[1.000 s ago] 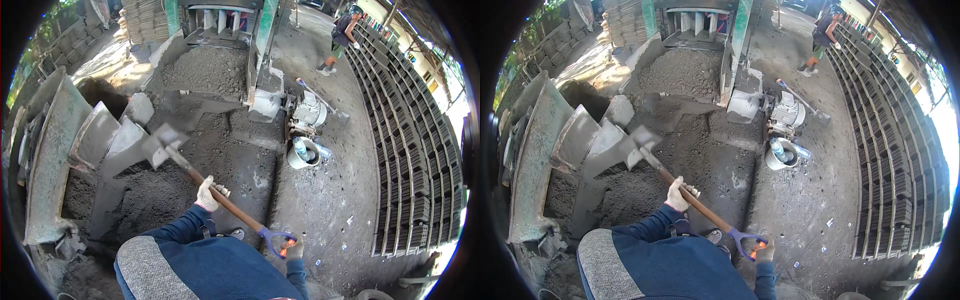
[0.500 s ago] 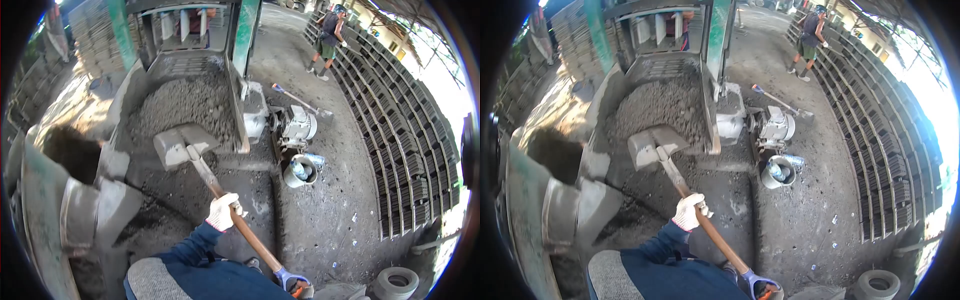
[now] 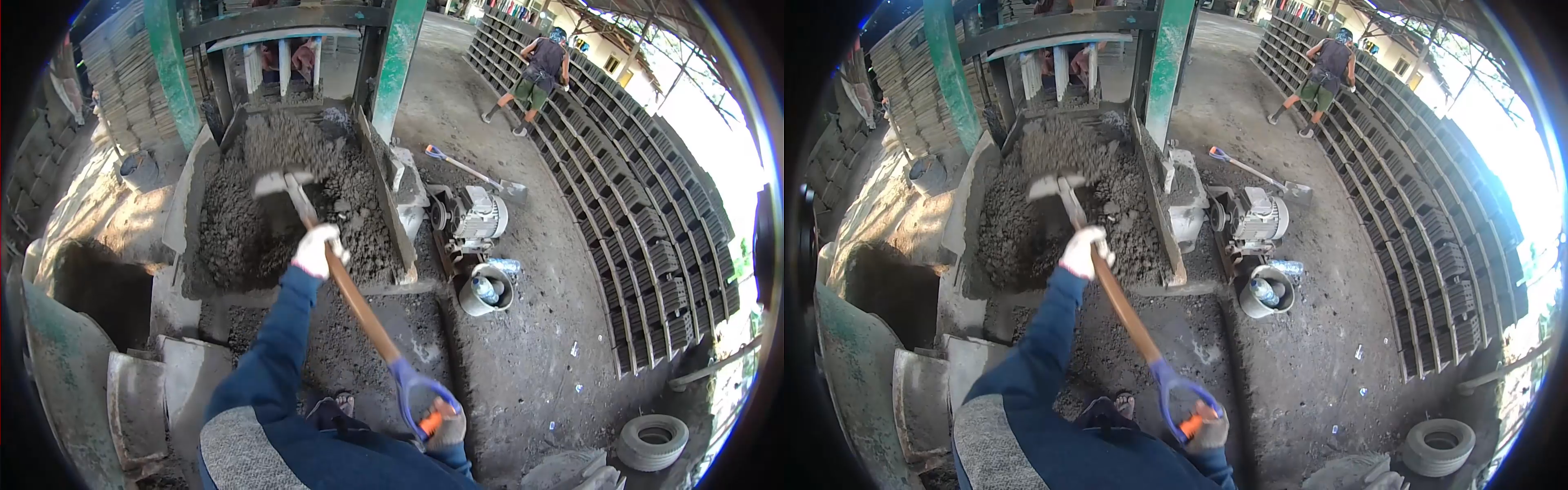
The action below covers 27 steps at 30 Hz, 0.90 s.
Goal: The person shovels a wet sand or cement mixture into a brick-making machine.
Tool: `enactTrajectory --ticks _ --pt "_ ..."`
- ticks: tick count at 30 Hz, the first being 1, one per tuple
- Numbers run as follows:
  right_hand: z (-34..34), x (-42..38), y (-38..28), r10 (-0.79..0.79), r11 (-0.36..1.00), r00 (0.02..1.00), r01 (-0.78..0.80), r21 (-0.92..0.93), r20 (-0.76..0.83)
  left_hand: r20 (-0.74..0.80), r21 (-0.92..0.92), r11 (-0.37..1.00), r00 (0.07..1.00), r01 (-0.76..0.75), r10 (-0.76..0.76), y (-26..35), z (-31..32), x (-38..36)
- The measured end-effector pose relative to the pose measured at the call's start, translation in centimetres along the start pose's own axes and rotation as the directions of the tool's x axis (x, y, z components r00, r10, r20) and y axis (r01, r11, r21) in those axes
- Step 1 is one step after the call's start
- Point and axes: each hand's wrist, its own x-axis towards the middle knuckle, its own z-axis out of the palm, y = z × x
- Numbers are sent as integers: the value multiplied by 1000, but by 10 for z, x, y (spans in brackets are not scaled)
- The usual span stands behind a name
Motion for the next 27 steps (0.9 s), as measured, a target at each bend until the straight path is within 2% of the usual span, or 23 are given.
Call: enactTrajectory --ticks 1,2,5,6,8,10,12,15,20,22,24,26,27 --pt "6 0 -7 -105 983 993 111 -149 47 -147 15 1000 989 -12 14 10 8 9" --pt "4 4 -10 -206 930 972 230 -288 112 -225 -16 1000 974 13 -16 18 17 9" --pt "-64 23 -8 -271 910 962 245 -335 -33 -28 -108 993 998 55 -59 -11 32 -41" --pt "-94 27 -4 -208 932 972 163 -325 -109 -53 -117 988 993 101 -107 -30 38 -62" --pt "-154 23 16 -171 942 951 81 -326 -258 0 -168 964 978 206 -209 -70 46 -107" --pt "-199 0 31 -59 964 920 -48 -262 -387 87 -166 951 965 260 -248 -111 45 -143" --pt "-241 -24 40 43 974 881 -141 -175 -471 94 -186 926 944 329 -317 -144 54 -183" --pt "-312 -63 39 99 982 886 -161 -100 -454 70 -154 921 934 357 -350 -196 66 -241" --pt "-406 -127 39 126 983 885 -173 -66 -448 47 -105 868 874 486 -483 -271 89 -338" --pt "-429 -145 44 143 981 880 -185 -50 -453 47 -168 845 860 508 -508 -290 96 -364" --pt "-442 -158 48 156 980 878 -193 -37 -452 -2 -146 844 853 516 -522 -296 102 -374" --pt "-448 -169 51 165 980 881 -195 -24 -443 -1 -115 838 843 533 -537 -290 107 -368" --pt "-449 -171 52 163 981 888 -193 -28 -430 50 -154 835 848 528 -527 -294 95 -356"
